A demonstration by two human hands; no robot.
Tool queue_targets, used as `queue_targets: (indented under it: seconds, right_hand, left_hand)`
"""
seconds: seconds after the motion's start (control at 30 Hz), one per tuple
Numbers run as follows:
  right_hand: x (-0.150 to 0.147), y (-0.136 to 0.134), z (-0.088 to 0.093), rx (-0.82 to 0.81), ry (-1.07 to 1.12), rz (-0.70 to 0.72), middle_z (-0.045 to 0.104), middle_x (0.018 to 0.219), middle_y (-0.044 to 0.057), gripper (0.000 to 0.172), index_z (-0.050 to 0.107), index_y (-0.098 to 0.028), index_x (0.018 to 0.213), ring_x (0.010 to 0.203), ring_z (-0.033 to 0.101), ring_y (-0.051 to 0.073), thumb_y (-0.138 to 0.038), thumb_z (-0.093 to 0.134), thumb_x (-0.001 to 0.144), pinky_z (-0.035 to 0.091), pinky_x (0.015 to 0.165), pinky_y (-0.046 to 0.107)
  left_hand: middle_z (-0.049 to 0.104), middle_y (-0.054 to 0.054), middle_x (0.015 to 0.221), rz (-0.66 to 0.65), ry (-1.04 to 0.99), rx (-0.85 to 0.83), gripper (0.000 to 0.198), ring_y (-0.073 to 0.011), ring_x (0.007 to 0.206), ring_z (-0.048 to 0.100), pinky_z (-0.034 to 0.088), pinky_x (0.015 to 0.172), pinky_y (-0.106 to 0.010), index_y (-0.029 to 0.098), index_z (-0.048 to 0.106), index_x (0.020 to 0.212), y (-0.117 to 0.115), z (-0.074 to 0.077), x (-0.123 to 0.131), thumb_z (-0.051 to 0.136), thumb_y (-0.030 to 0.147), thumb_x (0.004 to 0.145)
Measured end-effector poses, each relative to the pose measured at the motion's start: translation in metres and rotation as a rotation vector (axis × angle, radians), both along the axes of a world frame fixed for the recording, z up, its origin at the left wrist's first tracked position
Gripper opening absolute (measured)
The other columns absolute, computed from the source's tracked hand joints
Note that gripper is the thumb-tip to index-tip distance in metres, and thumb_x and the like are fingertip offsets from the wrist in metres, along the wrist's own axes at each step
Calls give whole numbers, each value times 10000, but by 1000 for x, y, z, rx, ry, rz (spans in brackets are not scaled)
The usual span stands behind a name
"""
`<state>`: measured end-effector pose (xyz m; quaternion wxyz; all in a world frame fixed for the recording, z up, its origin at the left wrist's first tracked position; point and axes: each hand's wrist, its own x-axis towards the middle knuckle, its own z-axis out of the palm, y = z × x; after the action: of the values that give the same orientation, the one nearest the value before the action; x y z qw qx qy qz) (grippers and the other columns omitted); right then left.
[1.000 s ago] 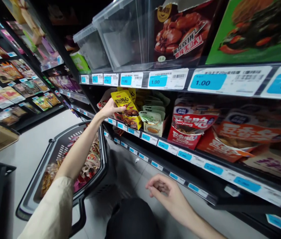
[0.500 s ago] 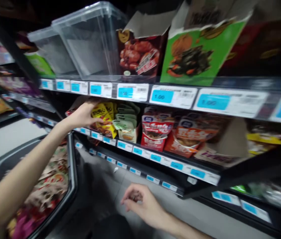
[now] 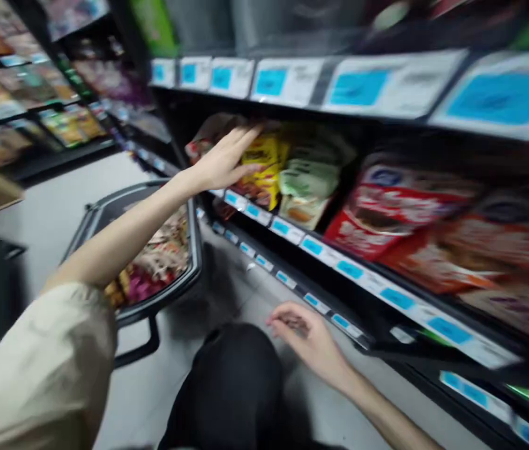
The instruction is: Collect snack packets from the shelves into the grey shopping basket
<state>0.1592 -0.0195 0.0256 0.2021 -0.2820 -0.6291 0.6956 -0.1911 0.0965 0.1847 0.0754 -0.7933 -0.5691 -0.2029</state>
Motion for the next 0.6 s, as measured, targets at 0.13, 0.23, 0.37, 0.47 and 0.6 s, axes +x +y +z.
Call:
queue_targets:
  seconds: [0.13,0.23,0.37,0.47,0.6]
  right_hand:
    - [18,4,-11,53,-73,-7,720,649,10,325,698,-238,1073,725,762,217,-538,651,956,635,750,324]
    - [35,7,-23,246,-113,-76,721,642,4,246,695,-268,1089,724,778,231,-472,672,955,655,738,322]
    - [29,4,-19,599,-59,-87,779,1194,99,330,665,-305,1283,1047,776,288,-358,645,958,677,821,390]
    - [2,-4,-5,931,159,93,703,1385,70,426,621,-331,1400,1276,678,288,-287,576,979,636,986,437]
    - [-30,-10,-3,1228,364,367,719,1365,-45,338,689,-379,1289,1299,653,190,-257,583,992,536,1138,335]
  left_hand:
    - [422,-140,1648,132,43,-198,770,-322,1513,424,351,1242,-506,199,241,1653,-123,1,-9,353,650,1039]
    - [502,-181,1584,180,109,-644,908,-335,1417,542,451,1172,-448,195,263,1646,-243,-15,-18,554,693,944]
    - [598,-182,1478,338,188,-837,813,-311,1322,622,509,1089,-388,186,371,1584,-356,-76,-36,681,497,899]
    - [727,-128,1178,407,187,-715,575,-255,1106,708,569,940,-323,159,541,1415,-384,-122,-44,589,183,843]
    - [720,-84,1029,385,216,-640,729,-245,986,692,583,848,-318,168,560,1369,-388,-143,-50,521,64,648]
